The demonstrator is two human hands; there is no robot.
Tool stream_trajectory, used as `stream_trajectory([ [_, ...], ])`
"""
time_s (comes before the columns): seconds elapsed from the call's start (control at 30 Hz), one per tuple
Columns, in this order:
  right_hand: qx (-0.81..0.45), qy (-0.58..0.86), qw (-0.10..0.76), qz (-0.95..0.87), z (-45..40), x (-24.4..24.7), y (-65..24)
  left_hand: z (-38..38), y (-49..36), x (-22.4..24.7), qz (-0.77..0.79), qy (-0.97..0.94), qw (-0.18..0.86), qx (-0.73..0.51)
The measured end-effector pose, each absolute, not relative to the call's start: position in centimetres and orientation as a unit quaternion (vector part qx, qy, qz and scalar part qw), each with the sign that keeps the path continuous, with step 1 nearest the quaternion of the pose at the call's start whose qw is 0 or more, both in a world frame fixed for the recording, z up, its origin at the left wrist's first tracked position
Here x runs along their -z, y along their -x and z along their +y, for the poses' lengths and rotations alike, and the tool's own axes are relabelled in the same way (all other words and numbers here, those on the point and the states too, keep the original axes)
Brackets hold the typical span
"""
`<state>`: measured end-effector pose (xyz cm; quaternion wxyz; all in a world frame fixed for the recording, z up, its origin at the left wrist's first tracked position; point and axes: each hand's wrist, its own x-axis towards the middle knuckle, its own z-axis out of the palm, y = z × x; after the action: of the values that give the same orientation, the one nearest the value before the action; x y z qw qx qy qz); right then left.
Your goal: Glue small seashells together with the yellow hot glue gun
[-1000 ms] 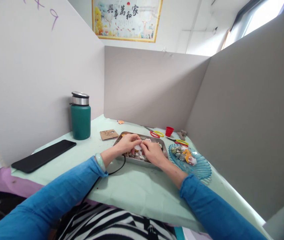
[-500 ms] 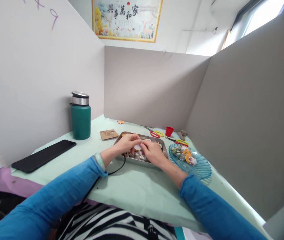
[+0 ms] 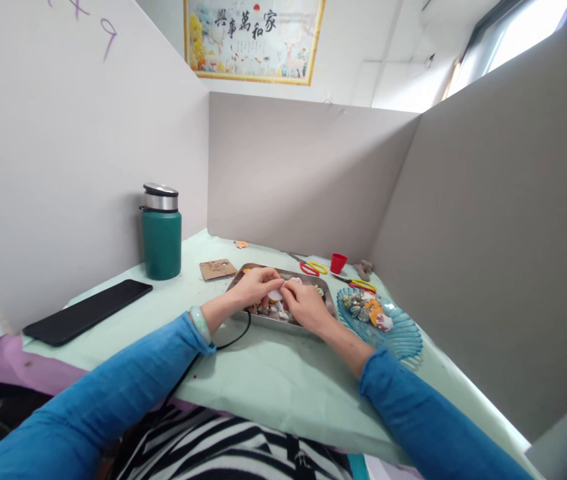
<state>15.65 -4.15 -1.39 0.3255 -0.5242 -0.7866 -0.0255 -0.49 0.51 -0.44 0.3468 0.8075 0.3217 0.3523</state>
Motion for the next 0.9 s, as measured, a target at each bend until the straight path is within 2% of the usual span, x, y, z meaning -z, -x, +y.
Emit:
stream_trajectory([
  [0.9,0.035,0.533,0.329,-0.779,-4.16,1.46,-15.64,0.7,0.41,0.54,0.321,-0.805,0.349,-0.356],
])
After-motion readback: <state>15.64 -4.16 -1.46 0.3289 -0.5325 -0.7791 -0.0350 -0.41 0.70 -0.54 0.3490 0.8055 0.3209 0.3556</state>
